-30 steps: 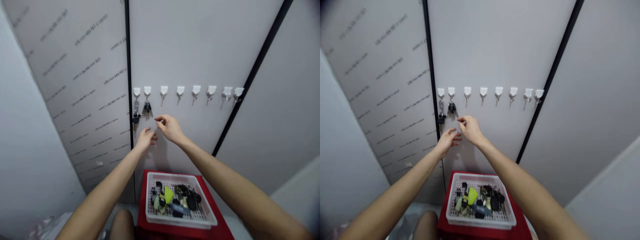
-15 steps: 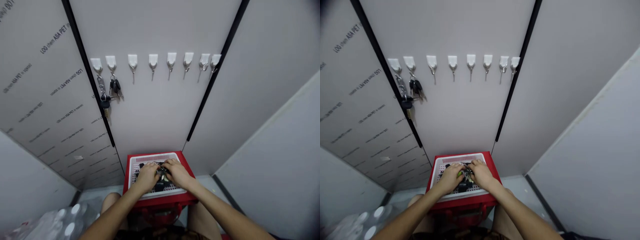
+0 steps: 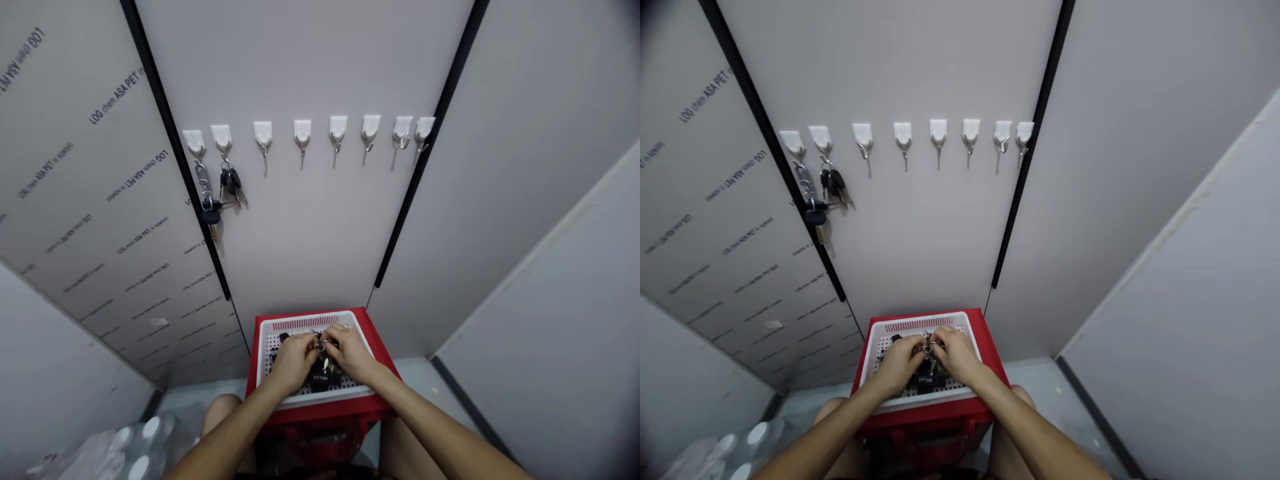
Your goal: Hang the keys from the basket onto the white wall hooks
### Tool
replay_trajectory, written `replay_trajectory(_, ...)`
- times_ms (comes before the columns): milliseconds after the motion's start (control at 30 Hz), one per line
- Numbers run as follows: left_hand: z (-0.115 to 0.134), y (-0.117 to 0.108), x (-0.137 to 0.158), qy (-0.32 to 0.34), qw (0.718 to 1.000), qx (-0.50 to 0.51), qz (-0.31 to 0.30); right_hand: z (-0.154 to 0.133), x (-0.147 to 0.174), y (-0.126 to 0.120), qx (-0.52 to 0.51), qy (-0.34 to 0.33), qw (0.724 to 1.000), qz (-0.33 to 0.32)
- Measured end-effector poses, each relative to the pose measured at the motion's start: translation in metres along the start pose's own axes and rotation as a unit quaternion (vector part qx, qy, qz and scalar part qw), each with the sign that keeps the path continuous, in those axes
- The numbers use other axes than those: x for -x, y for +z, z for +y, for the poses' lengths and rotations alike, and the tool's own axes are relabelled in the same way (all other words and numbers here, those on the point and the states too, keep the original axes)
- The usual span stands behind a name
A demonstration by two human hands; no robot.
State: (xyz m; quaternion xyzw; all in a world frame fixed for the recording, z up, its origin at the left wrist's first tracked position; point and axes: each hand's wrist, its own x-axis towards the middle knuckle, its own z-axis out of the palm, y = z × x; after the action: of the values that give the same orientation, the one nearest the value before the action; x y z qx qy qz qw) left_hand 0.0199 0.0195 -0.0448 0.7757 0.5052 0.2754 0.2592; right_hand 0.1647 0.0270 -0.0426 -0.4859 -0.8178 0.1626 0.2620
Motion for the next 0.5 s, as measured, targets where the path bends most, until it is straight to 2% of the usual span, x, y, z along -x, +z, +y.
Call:
replay_trajectory(100, -0.004, -0.001, -0.003, -0.046, 0.988, 0.143, 0.041, -0.002, -0.001, -0.001, -0.041, 0.003, 0.998, 0.038)
replay_trajectory(200, -0.007, -0.003, -0.005, -0.088, 0.956, 0.268, 0.084, -0.006, -0.001, -0.004, -0.058, 0.001, 0.996, 0.072)
replay_trajectory(367, -0.005, -0.006, -0.005, -0.105, 0.919, 0.37, 0.083, -0.01, -0.002, -0.007, -0.061, 0.005, 0.992, 0.106)
replay_trajectory(500, -0.001, -0.008, -0.005, -0.1, 0.893, 0.431, 0.079, -0.015, -0.004, -0.006, -0.097, 0.011, 0.993, 0.068)
